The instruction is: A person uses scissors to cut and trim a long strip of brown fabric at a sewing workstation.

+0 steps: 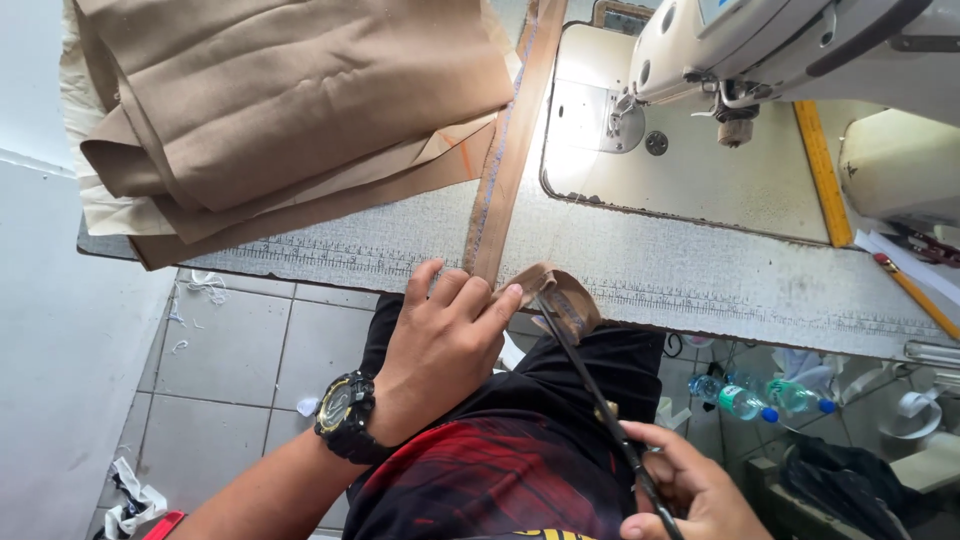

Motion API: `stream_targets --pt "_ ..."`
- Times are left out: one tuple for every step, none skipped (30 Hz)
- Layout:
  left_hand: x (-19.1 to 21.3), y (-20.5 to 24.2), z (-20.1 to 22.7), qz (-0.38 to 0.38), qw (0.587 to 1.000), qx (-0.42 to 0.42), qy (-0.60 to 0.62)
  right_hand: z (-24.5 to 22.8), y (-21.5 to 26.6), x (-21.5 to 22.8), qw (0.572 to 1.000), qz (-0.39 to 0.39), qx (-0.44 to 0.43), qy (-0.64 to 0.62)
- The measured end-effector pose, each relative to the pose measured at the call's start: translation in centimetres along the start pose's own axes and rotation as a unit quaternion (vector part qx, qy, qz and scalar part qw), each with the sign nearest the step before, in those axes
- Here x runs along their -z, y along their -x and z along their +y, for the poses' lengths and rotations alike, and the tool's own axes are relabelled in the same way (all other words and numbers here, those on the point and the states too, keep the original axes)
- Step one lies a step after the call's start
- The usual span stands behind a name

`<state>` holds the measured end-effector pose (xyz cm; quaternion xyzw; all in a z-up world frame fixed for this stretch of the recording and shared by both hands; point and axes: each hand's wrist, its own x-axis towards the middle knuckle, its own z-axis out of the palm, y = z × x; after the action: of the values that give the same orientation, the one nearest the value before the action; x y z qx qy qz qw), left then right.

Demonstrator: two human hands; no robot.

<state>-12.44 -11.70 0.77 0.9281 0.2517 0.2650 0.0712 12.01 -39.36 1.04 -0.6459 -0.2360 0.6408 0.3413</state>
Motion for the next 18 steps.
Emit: stream_targets --pt "-0.1 0.1 -0.1 0.000 1.000 0.008 0.023 0.4 -0.2 -0.4 1.000 -0.002 -0.002 -0.009" --pt "-0.1 0.3 -0.2 0.000 0.999 0.018 0.047 0.7 -0.5 -0.8 1.000 -0.005 -0.006 -0.018" --pt "0.0 0.3 -0.2 -0.001 0.999 0.019 0.047 0.3 -0.6 -1.5 1.000 -0.005 -0.006 -0.018" --pt "0.1 0.2 -0.3 0.002 0.998 0.020 0.052 -0.2 -0.7 -2.1 0.999 0.003 0.000 -0.033" --pt "0.2 0.1 -0.4 0.005 0.998 0.022 0.057 -0.8 -0.9 -2.8 0.999 0.011 0.007 -0.047" --pt "0.3 0.0 -0.4 0.006 0.998 0.023 0.056 -0.5 -0.7 -2.2 0.999 0.010 0.007 -0.047" --pt "0.3 -0.1 -0.4 0.021 0.997 0.034 0.061 -0.2 -0.6 -1.7 0.998 -0.006 -0.006 -0.055" --pt "0.4 -0.2 -0.4 0.036 0.996 0.047 0.067 0.0 -0.5 -1.1 0.998 -0.023 -0.020 -0.062" --pt "0.2 -0.1 -0.7 0.037 0.996 0.048 0.066 -1.4 -0.1 -1.7 0.998 -0.024 -0.020 -0.062" --pt "0.1 0.1 -0.8 0.037 0.995 0.043 0.077 -2.8 0.5 -2.3 0.994 0.044 -0.085 -0.057" --pt "-0.1 0.3 -1.0 0.038 0.995 0.039 0.089 -4.2 1.0 -2.9 0.981 0.110 -0.149 -0.052" --pt "-0.1 0.4 -1.0 0.036 0.994 0.041 0.090 -3.3 0.8 -2.7 0.981 0.110 -0.152 -0.051" --pt "0.0 0.5 -1.0 0.042 0.993 0.041 0.100 -2.4 0.7 -2.5 0.990 0.075 -0.108 -0.053" --pt "-0.1 0.4 -1.1 0.049 0.992 0.039 0.109 -1.6 0.4 -2.2 0.996 0.039 -0.060 -0.055" --pt "0.0 0.5 -1.1 0.049 0.992 0.039 0.110 -1.2 -0.1 -2.8 0.996 0.040 -0.060 -0.055" --pt "0.0 0.6 -1.1 0.044 0.992 0.040 0.115 -0.8 -0.8 -3.4 0.998 0.019 -0.004 -0.064" --pt "0.0 0.6 -1.1 0.038 0.991 0.041 0.120 -0.4 -1.4 -3.9 0.996 -0.001 0.053 -0.074" --pt "0.0 0.7 -1.0 0.038 0.991 0.040 0.121 -1.3 -1.7 -4.9 0.996 0.000 0.053 -0.074"
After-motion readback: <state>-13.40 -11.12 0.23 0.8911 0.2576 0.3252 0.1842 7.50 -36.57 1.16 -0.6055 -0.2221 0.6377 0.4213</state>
